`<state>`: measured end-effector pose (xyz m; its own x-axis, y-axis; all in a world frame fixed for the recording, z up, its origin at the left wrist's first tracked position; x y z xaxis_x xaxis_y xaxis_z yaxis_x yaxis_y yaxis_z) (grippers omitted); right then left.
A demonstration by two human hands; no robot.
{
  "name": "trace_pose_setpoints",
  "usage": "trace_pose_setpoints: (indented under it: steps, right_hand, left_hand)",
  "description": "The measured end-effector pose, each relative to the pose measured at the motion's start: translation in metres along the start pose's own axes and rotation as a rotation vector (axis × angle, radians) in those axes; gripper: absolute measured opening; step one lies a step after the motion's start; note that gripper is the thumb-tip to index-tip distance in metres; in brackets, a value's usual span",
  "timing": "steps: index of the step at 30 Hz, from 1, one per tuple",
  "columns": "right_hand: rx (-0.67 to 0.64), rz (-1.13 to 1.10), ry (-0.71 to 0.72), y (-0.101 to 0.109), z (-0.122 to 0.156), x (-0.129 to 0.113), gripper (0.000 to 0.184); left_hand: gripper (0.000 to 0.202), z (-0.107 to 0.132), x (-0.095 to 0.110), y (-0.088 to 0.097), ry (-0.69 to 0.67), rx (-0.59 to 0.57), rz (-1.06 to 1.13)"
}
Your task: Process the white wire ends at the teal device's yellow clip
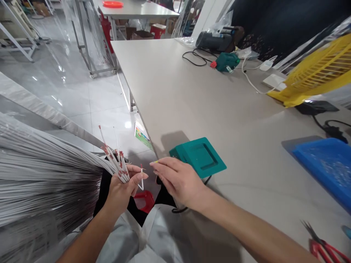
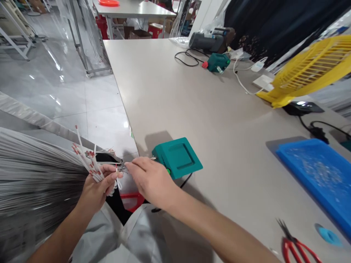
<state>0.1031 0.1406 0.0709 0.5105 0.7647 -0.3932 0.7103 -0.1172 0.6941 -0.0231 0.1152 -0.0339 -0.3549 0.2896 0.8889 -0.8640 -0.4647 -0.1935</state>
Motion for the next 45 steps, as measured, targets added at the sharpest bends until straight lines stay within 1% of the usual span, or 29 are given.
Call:
trace_pose_setpoints:
  steps: [4, 7, 10, 11, 13, 15, 17, 18, 19, 20, 23, 25, 28, 30, 32, 33, 34, 36, 38, 39, 41, 45]
  right_hand:
    - [0.054, -0.289, -0.197, -0.015, 0.008, 0.004, 0.027]
    - [0.109, -0.484, -0.315, -0.021, 0.007, 0.009, 0.022]
    - [0.189, -0.615, -0.404, -0.023, 0.005, 0.012, 0.015]
    - [0.214, -0.654, -0.447, -0.025, 0.007, 0.014, 0.013]
    - [0.244, -0.75, -0.579, -0.032, 0.013, 0.019, 0.009]
    - [0.236, -0.903, -0.77, -0.046, 0.024, 0.024, 0.007]
    - [0.184, -1.064, -0.952, -0.061, 0.035, 0.027, 0.011]
    - [0.16, -1.117, -1.004, -0.064, 0.038, 0.027, 0.014]
    - [0.156, -1.133, -1.02, -0.064, 0.038, 0.028, 0.015]
    - [0.179, -1.114, -1.003, -0.059, 0.037, 0.031, 0.015]
    - [0.326, -0.97, -0.876, -0.032, 0.028, 0.042, 0.014]
    - [0.393, -0.89, -0.829, -0.016, 0.024, 0.048, 0.014]
    - [0.425, -0.767, -0.742, -0.001, 0.017, 0.047, 0.014]
    - [0.394, -0.674, -0.651, 0.004, 0.011, 0.038, 0.013]
    - [0.303, -0.608, -0.558, 0.0, 0.005, 0.025, 0.013]
    - [0.249, -0.59, -0.514, -0.005, 0.003, 0.018, 0.014]
    - [0.194, -0.578, -0.475, -0.011, 0.002, 0.012, 0.015]
    - [0.099, -0.565, -0.422, -0.023, 0.003, 0.001, 0.016]
    - [0.051, -0.561, -0.4, -0.033, 0.006, -0.005, 0.015]
    - [0.047, -0.556, -0.4, -0.036, 0.008, -0.005, 0.014]
    - [0.072, -0.539, -0.419, -0.038, 0.009, -0.003, 0.016]
    - [0.127, -0.531, -0.526, -0.037, 0.01, 0.006, 0.018]
  left_hand:
    - [0.015, 0.005, 0.002, -0.004, 0.038, -0.057, 0.063]
    - [0.015, 0.007, -0.001, -0.005, 0.085, -0.064, 0.09]
    - [0.017, 0.01, -0.005, -0.005, 0.137, -0.076, 0.079]
    - [0.017, 0.01, -0.006, -0.005, 0.141, -0.086, 0.067]
    - [0.018, 0.011, -0.007, -0.004, 0.139, -0.102, 0.035]
    - [0.019, 0.011, -0.009, -0.003, 0.133, -0.107, 0.0]
    - [0.02, 0.011, -0.011, -0.002, 0.13, -0.103, -0.033]
    - [0.02, 0.011, -0.012, -0.001, 0.13, -0.098, -0.046]
    - [0.02, 0.01, -0.013, 0.0, 0.132, -0.09, -0.057]
    - [0.019, 0.009, -0.014, 0.001, 0.137, -0.078, -0.062]
    - [0.02, 0.007, -0.019, 0.005, 0.158, -0.041, -0.067]
    - [0.021, 0.006, -0.023, 0.009, 0.16, -0.015, -0.085]
    - [0.023, 0.003, -0.022, 0.015, 0.094, 0.014, -0.153]
    - [0.024, 0.001, -0.017, 0.02, 0.037, 0.046, -0.187]
    - [0.024, 0.001, -0.013, 0.022, 0.014, 0.069, -0.213]
    - [0.023, 0.002, -0.011, 0.02, 0.011, 0.06, -0.228]
    - [0.022, 0.003, -0.009, 0.016, 0.006, 0.032, -0.246]
    - [0.019, 0.008, -0.006, 0.003, -0.015, -0.075, -0.273]
    - [0.021, 0.013, -0.003, -0.008, -0.031, -0.162, -0.283]
    - [0.023, 0.014, -0.004, -0.011, -0.031, -0.181, -0.288]
    - [0.025, 0.014, -0.005, -0.012, -0.014, -0.183, -0.307]
    - [0.021, 0.012, -0.006, -0.009, -0.013, -0.189, -0.318]
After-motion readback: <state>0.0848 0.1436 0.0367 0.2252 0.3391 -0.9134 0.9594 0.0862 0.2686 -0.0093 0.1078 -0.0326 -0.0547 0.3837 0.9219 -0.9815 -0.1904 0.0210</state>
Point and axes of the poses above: each hand's wrist, its own z-axis away from the middle knuckle, its own y-axis out of the back of the hand, x = y × z, the point moved 9 cm from there along -z, towards the middle knuckle, and after that the axes turned 15 degrees about x, right-handed, at the moved point
